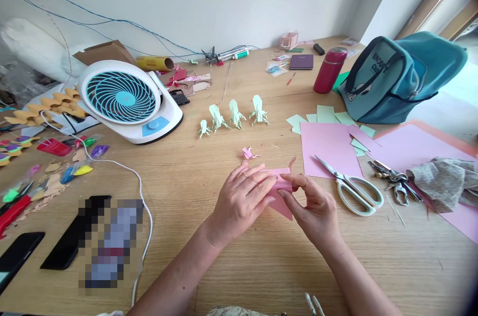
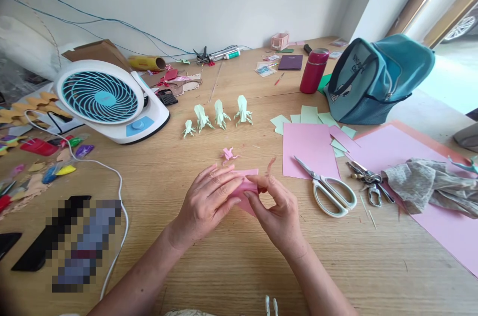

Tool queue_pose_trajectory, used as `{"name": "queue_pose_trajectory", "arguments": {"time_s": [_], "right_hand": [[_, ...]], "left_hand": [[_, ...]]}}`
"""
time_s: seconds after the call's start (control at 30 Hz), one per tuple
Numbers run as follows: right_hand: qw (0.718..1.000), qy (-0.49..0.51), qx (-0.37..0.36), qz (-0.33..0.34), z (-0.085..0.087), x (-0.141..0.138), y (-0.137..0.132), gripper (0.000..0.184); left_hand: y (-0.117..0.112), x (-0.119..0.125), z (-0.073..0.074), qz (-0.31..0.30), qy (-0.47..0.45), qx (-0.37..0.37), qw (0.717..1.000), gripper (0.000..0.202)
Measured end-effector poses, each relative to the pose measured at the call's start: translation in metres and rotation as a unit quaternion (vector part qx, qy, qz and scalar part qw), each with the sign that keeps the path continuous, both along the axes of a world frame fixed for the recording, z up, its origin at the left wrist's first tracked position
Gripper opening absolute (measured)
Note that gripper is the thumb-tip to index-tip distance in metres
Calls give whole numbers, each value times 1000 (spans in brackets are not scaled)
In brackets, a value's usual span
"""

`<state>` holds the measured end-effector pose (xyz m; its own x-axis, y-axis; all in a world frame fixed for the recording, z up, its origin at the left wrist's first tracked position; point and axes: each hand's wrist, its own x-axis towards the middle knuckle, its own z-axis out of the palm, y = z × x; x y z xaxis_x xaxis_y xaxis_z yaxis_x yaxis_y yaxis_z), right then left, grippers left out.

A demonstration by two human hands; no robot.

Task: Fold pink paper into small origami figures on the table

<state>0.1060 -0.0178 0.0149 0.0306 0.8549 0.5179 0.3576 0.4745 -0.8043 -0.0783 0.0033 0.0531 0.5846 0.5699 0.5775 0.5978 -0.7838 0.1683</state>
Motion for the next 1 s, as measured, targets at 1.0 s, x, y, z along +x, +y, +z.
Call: {"name": "queue_pose_trajectory", "arguments": {"time_s": [1.0], "right_hand": [[987,76,-94,107,-5,2,10,10]], "left_hand": [[-11,0,-20,8,-152,-162,975,27]]}}
